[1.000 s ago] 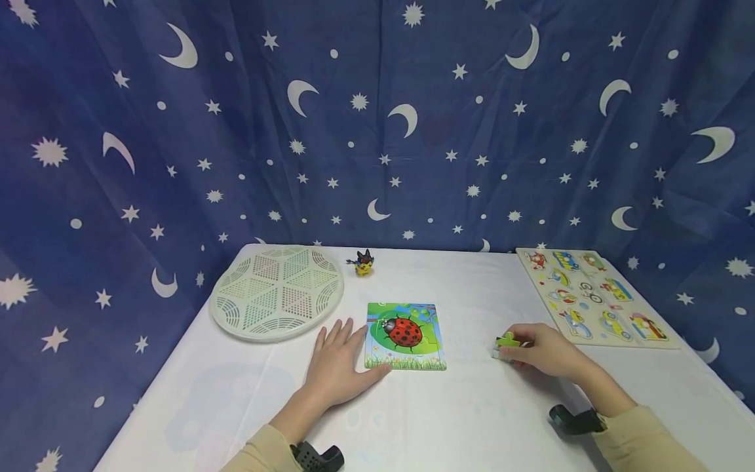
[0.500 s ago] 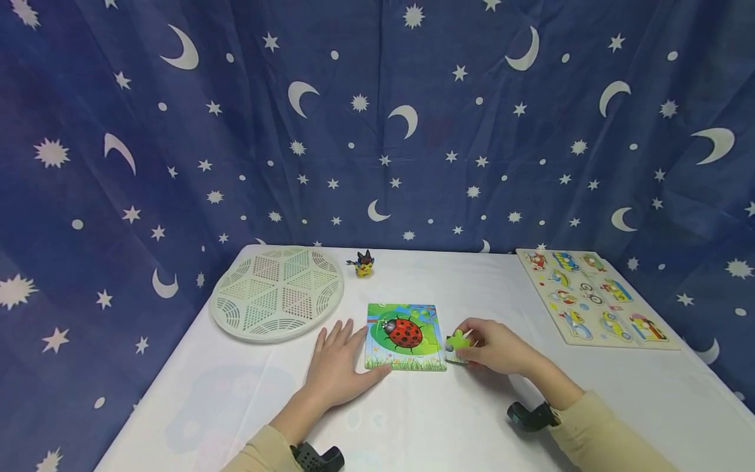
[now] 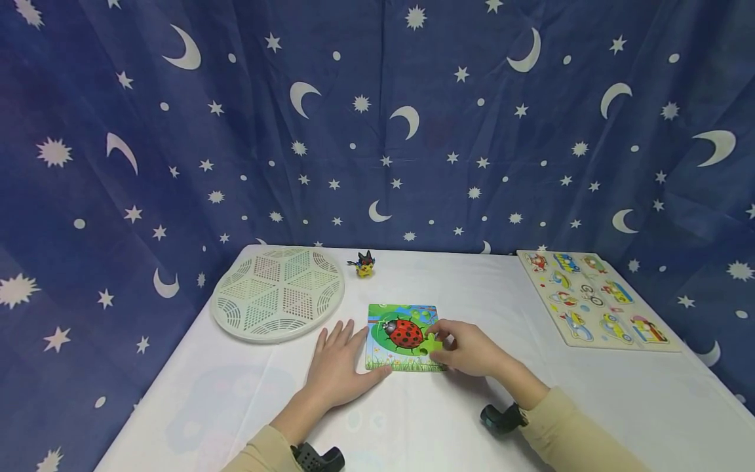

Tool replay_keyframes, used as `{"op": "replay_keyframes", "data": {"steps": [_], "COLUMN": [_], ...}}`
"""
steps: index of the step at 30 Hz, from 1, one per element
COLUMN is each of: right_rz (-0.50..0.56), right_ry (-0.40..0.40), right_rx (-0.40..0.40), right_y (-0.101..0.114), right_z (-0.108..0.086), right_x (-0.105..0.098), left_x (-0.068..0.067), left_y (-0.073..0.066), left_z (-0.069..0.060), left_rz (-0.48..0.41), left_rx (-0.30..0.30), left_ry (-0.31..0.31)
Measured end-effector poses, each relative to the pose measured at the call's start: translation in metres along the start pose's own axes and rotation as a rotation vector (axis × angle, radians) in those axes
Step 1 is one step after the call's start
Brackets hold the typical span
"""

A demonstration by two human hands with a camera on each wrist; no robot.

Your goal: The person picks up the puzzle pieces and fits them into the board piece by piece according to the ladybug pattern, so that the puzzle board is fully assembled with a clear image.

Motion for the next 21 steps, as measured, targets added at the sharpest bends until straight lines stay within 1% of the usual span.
{"op": "replay_keyframes", "data": {"steps": [5,9,13,15,16,18,19,21], "right_rz": [-0.078,-0.158,-0.381,-0.489,-0.522,-0.514,-0.500,-0.464], "right_ry": [-0.044,-0.114,-0.175,-0.178,-0.173,-0.164,-0.174,-0.222], "right_rx": [0.028,0.043,-0.008,-0.043,-0.065,-0.086,-0.086,-0.067], "right_y": [-0.001,0.002,0.022,0.032,0.035,0.036,0.033,0.023], "right_z": [0.002,0.000,-0.009,-0.014,-0.015,-0.016,-0.015,-0.014], "right_x": [0.001,-0.001,0.003,0.008,0.010,0.010,0.007,-0.006], "left_x": [0.001,0.002,0.002,0.001,0.001,0.000,-0.001,-0.005], "left_y": [-0.002,-0.003,-0.003,-0.002,-0.001,0.000,-0.001,-0.004], "left_z": [0.001,0.002,0.003,0.001,0.001,0.000,0.001,0.006], "left_rz": [0.003,0.007,0.007,0.010,0.010,0.013,0.021,0.059], "left_rx": [0.001,0.000,0.002,-0.006,-0.012,-0.029,-0.040,-0.057], "left_ry": [0.008,0.012,0.007,0.004,0.003,-0.003,-0.004,0.004]}}
Point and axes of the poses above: each hand's wrist, its own z-axis towards the middle knuckle, its own x-axis out of the palm, y = z × x, the point moved 9 cm from there along z, towards the middle knuckle, and after that the axes turned 11 degrees about y, right-handed, at the moved point
